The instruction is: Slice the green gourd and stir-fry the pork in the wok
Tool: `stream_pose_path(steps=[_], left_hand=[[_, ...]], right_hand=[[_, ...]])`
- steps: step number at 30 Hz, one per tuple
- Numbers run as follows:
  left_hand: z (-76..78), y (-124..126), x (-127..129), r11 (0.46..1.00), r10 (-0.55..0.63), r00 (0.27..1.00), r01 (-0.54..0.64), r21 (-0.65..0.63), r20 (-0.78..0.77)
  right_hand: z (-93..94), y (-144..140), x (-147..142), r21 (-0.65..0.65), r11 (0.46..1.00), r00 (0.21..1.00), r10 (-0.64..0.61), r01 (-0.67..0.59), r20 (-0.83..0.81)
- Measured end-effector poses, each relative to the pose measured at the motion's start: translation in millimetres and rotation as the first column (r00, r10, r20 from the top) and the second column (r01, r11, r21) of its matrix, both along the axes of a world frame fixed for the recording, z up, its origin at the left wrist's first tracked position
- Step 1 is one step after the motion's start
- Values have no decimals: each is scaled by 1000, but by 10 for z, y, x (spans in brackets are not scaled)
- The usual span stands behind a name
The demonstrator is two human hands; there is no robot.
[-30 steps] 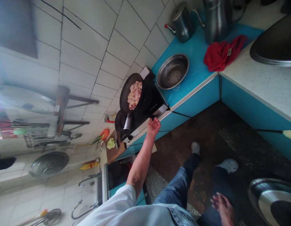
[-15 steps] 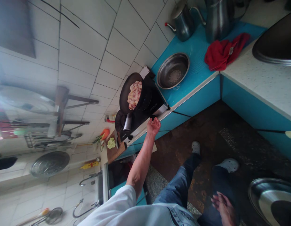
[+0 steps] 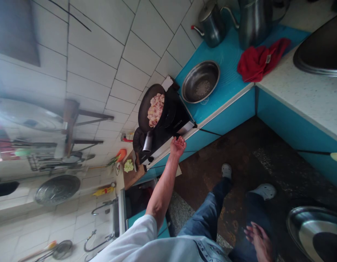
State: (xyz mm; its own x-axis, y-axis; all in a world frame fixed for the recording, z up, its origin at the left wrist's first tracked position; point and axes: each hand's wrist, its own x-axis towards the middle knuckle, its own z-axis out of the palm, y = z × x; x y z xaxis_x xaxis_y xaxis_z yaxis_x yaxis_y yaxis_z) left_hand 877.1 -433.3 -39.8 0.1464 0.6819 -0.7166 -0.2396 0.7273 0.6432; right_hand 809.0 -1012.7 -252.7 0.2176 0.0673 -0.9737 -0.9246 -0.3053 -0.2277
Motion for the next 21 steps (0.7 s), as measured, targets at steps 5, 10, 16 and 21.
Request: stream_pose_path(steps=[5,10,16,21], left_hand=[[-7,-5,4,1000,-3,1000,3,15,-8],[22,-15,27,1000,5,1000,-5,3,-29],[29,-12,28,1000,2,1000,-2,9,-31],[29,-13,40,1000,8,999,-8,-2,-48]], right_hand=[[-35,-29,-11,-2,998,995,-59,59,-81],[-5,-9,35,6,998,995,-64,64,-73],[63,38,79,-8,999,998,-34,34,-47],[93,51,95,4,1000,999,-21,21,-42]])
